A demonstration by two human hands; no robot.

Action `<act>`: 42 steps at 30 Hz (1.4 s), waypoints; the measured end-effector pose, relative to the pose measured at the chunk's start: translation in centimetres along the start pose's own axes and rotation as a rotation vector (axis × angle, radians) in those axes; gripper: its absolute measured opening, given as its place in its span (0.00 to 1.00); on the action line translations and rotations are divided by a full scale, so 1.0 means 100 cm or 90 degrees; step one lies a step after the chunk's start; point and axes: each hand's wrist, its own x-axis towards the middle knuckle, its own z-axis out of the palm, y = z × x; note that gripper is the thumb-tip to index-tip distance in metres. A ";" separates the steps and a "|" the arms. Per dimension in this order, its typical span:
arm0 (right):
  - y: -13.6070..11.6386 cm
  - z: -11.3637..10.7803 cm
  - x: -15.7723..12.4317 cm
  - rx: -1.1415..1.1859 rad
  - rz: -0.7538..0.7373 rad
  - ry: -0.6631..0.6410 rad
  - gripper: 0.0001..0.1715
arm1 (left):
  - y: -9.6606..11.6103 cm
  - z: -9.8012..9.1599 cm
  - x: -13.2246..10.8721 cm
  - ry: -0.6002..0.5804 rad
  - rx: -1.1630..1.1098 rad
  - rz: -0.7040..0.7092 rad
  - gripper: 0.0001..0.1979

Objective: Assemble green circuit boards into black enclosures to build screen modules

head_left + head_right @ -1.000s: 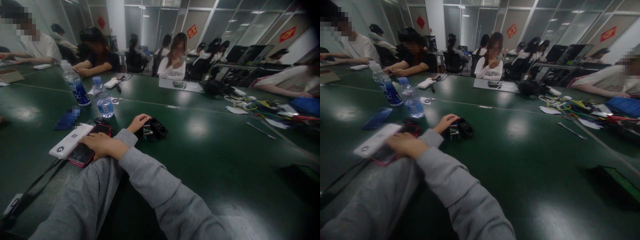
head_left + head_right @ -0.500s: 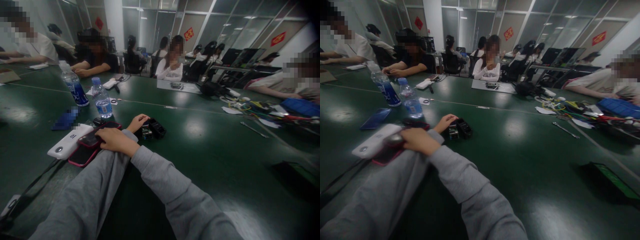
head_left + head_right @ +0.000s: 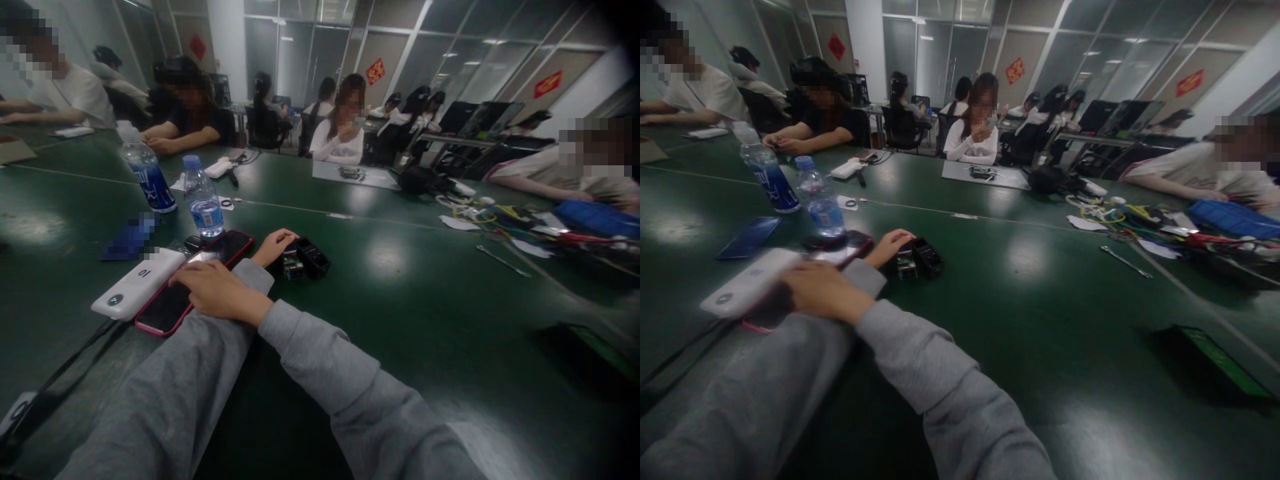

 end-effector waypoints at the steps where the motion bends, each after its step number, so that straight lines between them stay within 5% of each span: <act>1: -0.001 0.001 0.000 0.007 -0.025 -0.017 0.14 | -0.001 0.000 0.000 0.000 0.000 0.002 0.13; 4: 0.003 0.005 0.000 0.000 -0.064 -0.005 0.15 | -0.004 0.000 0.001 -0.006 -0.015 0.008 0.13; 15: 0.013 0.005 -0.003 -0.046 0.039 0.064 0.15 | -0.011 -0.001 0.003 -0.011 -0.021 0.009 0.13; 28: 0.025 0.001 -0.011 -0.118 0.376 0.203 0.18 | -0.013 0.002 0.007 0.005 -0.020 -0.002 0.11; 37: 0.037 0.005 -0.008 -0.120 0.367 0.170 0.22 | -0.007 0.004 0.004 0.028 -0.021 -0.007 0.10; 42: 0.044 0.006 -0.011 -0.092 0.335 0.222 0.20 | -0.006 0.005 0.004 0.035 -0.011 0.009 0.11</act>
